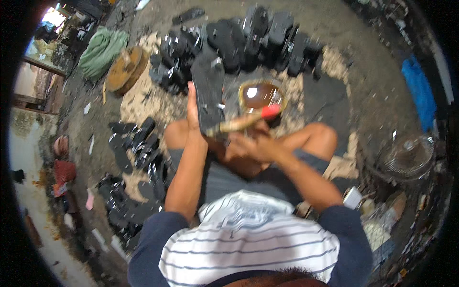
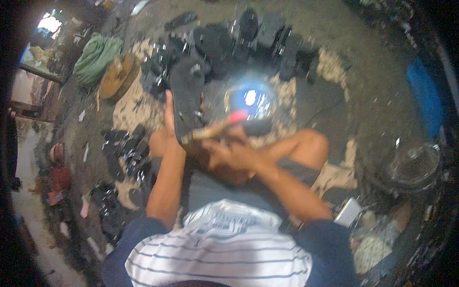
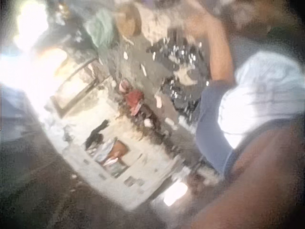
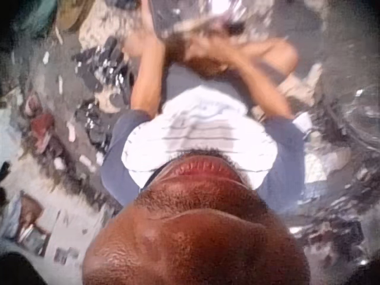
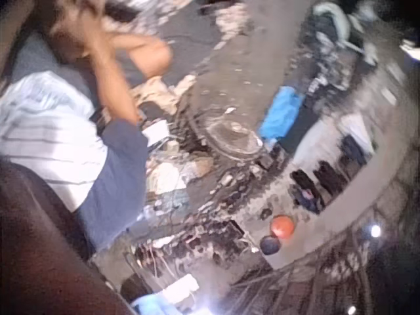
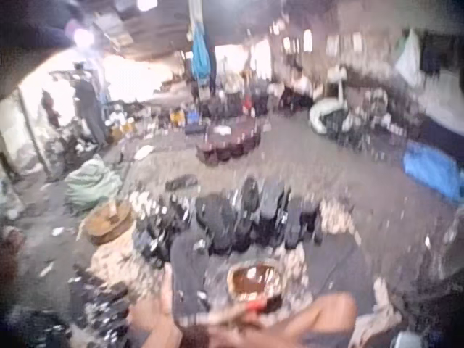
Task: The person sits on the floor and repeatedly applies a brown liquid from a container onto black flip-flops using a brush. They handle each sandal one at a time, coating the sole and strap areas, then place them back on the floor among other sandals.
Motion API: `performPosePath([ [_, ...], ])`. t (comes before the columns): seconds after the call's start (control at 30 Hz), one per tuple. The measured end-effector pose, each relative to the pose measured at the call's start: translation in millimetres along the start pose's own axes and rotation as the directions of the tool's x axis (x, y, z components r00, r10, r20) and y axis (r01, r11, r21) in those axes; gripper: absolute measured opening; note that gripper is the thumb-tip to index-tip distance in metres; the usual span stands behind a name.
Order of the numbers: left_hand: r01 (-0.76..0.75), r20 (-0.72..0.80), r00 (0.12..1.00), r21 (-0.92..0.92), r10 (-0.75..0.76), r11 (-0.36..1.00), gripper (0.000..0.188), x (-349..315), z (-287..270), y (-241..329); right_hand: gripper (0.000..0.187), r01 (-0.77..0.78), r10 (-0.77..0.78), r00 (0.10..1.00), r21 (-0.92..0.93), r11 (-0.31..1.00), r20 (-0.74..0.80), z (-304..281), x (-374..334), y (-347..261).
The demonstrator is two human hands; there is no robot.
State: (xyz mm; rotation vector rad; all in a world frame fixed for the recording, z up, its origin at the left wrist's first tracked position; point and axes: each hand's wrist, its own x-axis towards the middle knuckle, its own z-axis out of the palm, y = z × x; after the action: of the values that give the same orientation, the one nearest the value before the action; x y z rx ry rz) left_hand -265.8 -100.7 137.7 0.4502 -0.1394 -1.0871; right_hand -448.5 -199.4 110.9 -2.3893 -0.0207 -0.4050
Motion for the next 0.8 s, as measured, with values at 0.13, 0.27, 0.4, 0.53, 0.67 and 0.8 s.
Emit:
performPosePath([
  [0.13,-0.011,-0.209,0.976,0.237,0.062,0.971,0.074,91.3,-30.5,-31.4,0.029,-0.259,0.517,0.817,0.639,0.725,-0.255,-56.4,-7.0,-4.7],
  [0.27,0.013,-0.337,0.938,0.258,0.077,0.966,0.082,174.3,18.8,16.7,0.031,-0.122,0.537,0.625,0.608,0.785,-0.567,-110.1,-0.1,-24.6],
  [0.4,-0.057,-0.283,0.899,0.679,0.333,0.732,0.079,154.7,-31.9,56.0,0.026,-0.166,0.541,0.567,0.556,0.814,-0.621,-129.1,0.4,-10.8],
  [0.53,-0.097,-0.077,0.764,0.968,0.641,0.232,0.05,27.2,-84.0,129.6,0.027,-0.284,0.589,0.508,0.523,0.804,-0.629,-131.5,-10.0,28.5],
  [0.67,0.72,-0.157,0.428,0.654,0.89,-0.231,0.08,-188.3,-227.8,164.0,0.033,-0.211,0.56,0.575,0.553,0.806,-0.596,-108.9,26.1,37.3],
  [0.8,0.834,-0.687,0.307,0.527,0.659,0.161,0.096,-288.2,-276.9,110.1,0.032,-0.168,0.541,0.656,0.597,0.785,-0.527,-78.4,52.3,41.8],
])
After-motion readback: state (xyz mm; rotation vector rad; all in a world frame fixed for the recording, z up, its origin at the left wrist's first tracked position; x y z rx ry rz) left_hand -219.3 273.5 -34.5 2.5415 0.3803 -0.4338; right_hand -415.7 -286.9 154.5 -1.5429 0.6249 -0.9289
